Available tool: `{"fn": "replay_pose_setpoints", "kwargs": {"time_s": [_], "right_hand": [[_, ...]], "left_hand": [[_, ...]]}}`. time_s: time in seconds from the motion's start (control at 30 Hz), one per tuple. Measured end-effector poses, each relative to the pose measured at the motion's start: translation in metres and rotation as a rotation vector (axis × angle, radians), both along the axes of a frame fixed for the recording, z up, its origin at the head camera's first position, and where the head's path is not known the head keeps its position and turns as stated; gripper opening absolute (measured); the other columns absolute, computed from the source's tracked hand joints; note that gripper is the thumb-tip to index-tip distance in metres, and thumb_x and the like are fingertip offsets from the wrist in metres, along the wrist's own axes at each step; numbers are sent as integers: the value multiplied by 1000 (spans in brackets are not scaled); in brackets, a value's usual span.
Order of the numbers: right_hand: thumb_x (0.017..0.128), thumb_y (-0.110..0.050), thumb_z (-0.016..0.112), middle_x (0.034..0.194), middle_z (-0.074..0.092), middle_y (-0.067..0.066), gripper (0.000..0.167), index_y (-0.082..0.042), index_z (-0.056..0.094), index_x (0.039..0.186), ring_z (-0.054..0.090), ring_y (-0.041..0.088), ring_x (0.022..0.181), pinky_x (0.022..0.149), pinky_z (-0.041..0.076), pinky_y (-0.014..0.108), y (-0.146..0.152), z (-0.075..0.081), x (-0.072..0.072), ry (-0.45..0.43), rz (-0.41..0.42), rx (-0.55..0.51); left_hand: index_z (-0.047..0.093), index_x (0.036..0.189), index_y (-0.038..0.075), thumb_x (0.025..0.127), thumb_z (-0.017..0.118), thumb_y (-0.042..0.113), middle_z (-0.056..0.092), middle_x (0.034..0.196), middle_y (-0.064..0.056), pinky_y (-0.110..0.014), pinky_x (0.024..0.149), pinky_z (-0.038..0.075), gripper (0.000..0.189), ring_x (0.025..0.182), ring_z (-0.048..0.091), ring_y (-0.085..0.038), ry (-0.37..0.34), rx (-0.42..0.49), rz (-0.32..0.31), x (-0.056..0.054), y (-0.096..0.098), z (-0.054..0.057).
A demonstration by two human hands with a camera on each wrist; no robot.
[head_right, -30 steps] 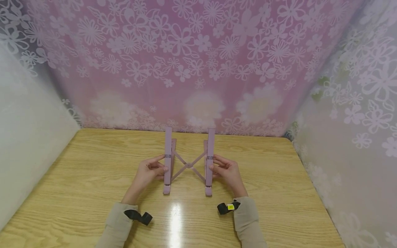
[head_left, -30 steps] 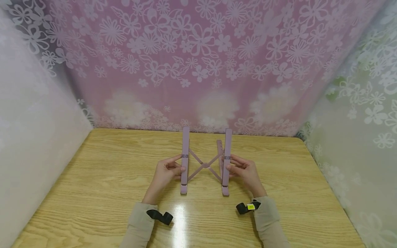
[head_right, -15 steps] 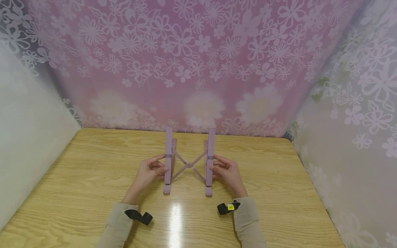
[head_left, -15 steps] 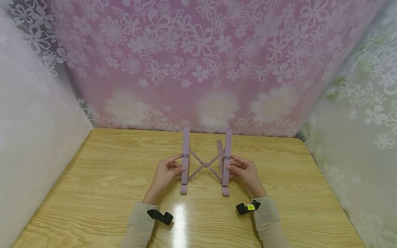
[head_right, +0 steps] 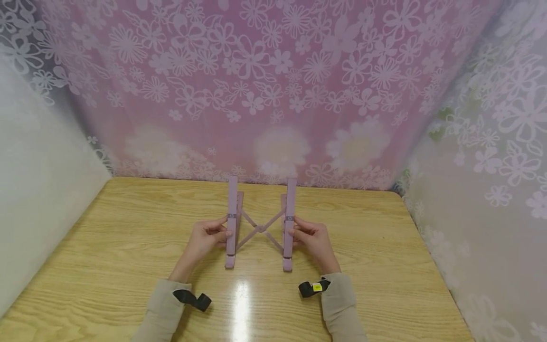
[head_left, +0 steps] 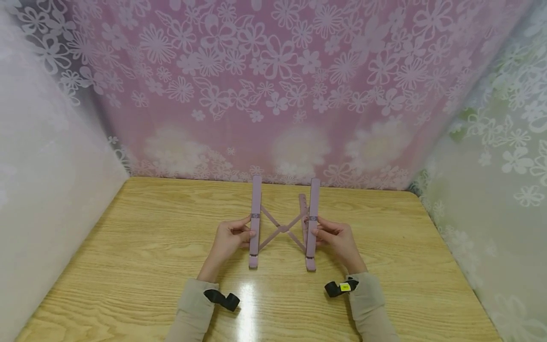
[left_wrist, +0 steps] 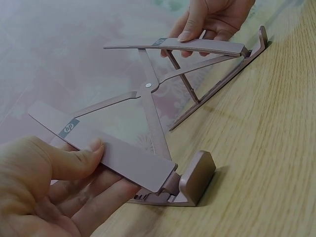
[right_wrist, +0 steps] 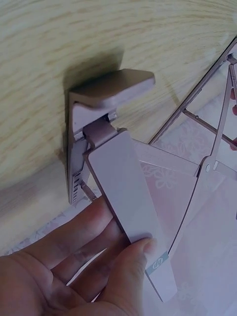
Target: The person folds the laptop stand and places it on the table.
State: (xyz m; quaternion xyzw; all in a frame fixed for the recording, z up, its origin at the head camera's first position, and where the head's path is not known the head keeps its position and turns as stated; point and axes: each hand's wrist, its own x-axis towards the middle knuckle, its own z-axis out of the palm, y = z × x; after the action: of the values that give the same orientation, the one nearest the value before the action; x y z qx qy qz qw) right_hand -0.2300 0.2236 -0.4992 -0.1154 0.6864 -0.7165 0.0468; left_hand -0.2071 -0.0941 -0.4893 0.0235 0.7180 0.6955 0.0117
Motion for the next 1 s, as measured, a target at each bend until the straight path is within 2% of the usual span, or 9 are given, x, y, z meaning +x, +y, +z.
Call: {"fn": "replay_pose_setpoints", "kwargs": {"time_s": [0.23,0.57,0.77,1.0], "right_hand": [[90,5,67,91,74,-3,47,11,50,134,70,10,74,65,59,29,-1,1,6,6,-12,20],[91,4,67,91,73,-2,46,11,50,134,69,9,74,65,59,28,-4,1,12,3,-11,17],[91,6,66,90,73,-2,45,13,49,132,69,9,74,64,59,28,-5,-1,15,11,-13,10],[92,4,66,92,74,-2,45,12,50,133,70,10,76,66,59,30,-8,3,21,-10,-22,31]], "left_hand": [[61,129,-1,83,73,-10,69,85,-20,-53,67,57,49,68,63,-18,-4,2,4,2,0,0],[64,127,1,82,73,-10,70,84,-19,-46,63,59,47,65,64,-18,0,-12,3,5,-3,-2],[63,126,-1,82,72,-12,70,83,-21,-48,62,58,47,65,64,-18,1,-6,0,7,-5,0],[60,125,-8,82,70,-16,69,84,-25,-54,66,56,45,66,65,-22,-9,-7,-27,21,-6,26]]}}
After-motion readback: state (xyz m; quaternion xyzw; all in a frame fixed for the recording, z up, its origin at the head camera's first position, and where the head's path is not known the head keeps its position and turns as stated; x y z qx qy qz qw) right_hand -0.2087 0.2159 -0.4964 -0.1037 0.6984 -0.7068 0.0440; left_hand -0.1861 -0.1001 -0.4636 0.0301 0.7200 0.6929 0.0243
